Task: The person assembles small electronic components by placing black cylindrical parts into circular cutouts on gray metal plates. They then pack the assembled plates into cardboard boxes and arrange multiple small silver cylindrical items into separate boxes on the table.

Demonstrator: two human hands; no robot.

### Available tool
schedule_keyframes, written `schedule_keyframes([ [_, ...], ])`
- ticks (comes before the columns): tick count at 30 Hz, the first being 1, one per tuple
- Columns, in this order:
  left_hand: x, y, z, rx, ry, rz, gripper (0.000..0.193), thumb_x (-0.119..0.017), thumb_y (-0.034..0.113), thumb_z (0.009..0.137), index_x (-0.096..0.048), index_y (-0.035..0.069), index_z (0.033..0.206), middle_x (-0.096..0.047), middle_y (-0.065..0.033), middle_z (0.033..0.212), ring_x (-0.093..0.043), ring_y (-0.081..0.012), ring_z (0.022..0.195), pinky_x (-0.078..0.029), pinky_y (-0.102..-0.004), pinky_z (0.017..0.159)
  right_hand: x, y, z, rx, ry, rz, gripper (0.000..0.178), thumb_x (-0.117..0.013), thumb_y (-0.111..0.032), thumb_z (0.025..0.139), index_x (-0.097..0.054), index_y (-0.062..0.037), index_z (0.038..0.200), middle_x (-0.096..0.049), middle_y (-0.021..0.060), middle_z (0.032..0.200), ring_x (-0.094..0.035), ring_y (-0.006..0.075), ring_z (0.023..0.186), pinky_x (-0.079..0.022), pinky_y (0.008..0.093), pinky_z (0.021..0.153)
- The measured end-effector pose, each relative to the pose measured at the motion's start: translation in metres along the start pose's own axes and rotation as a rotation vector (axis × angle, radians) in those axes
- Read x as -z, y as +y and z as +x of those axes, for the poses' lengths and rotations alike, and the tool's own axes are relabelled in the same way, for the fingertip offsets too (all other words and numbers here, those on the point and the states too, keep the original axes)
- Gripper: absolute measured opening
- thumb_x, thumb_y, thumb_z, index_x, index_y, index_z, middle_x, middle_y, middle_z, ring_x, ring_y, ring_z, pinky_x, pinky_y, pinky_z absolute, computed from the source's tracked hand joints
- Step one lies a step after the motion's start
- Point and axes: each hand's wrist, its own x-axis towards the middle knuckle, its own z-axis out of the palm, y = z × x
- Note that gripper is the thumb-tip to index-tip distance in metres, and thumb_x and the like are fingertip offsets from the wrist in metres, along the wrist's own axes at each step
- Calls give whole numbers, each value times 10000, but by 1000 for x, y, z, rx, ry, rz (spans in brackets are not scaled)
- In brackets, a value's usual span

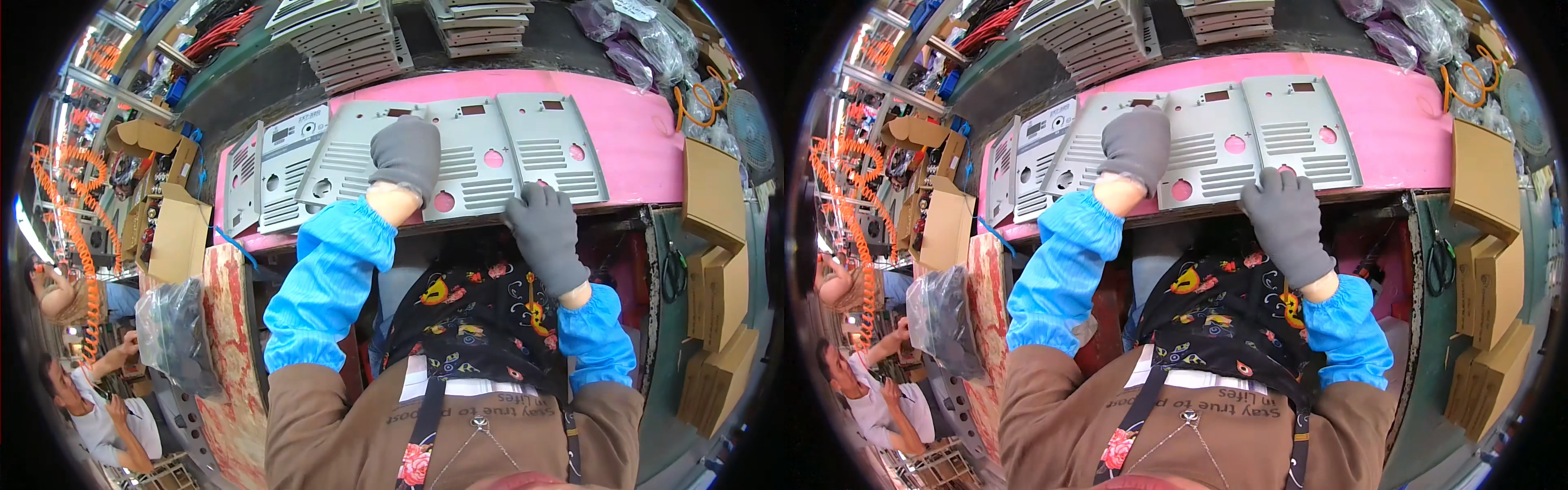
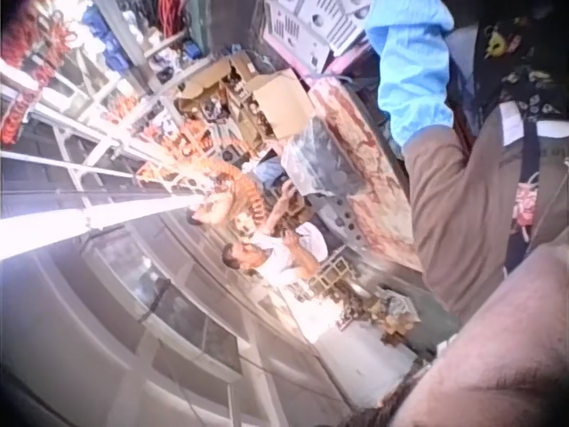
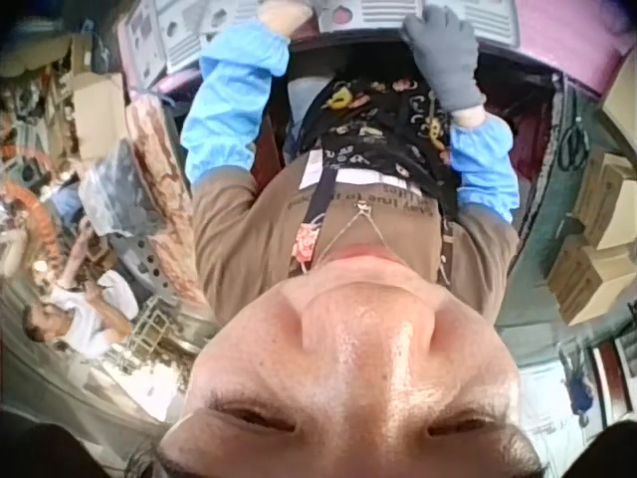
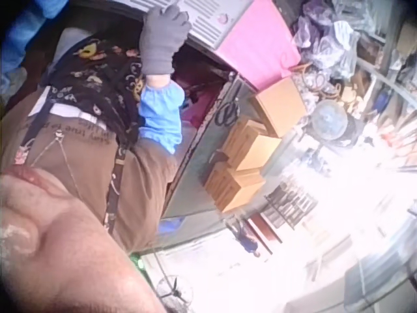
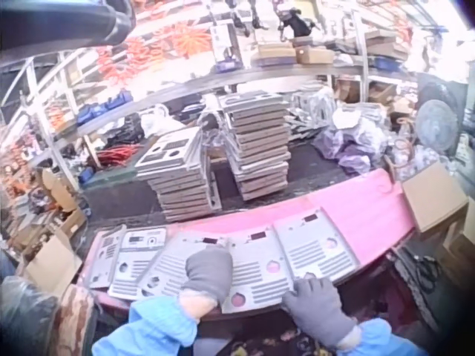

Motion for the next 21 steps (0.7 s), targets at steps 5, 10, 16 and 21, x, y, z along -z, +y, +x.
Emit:
schedule_keyframes([
  [5, -21, -6, 17, -7, -80, -190, 181, -594, 101, 872, -762, 92, 940, -737, -146, 965, -734, -300, 859, -589, -425, 722, -10, 23, -9, -62, 58, 96, 157, -718, -215, 786, -601, -128, 842, -535, 81, 847, -580, 319, 790, -478, 446, 653],
  [10, -20, 43, 20, 11, 150, -500, 330, -573, 75, 873, -561, -31, 1186, -694, -231, 1026, -720, -371, 887, -586, -451, 755, 7, 44, -11, -152, -4, 2, 154, -712, -184, 809, -597, -125, 893, -547, 102, 855, -583, 350, 786, -486, 469, 663],
  [16, -21, 43, 32, 62, 154, -418, 261, -563, 110, 907, -599, -21, 1130, -680, -184, 1052, -721, -324, 878, -589, -431, 700, 19, 108, -28, -166, -70, 32, 137, -647, -133, 876, -567, -81, 975, -579, 135, 978, -565, 379, 918, -464, 476, 802],
  [21, -51, 80, 42, 29, 252, -639, 221, -521, 132, 930, -624, 24, 1093, -672, -209, 1011, -707, -344, 836, -576, -456, 687, 22, 132, -33, -87, -64, 201, 138, -627, -89, 873, -573, -45, 992, -598, 172, 1114, -540, 408, 1035, -447, 472, 887],
])
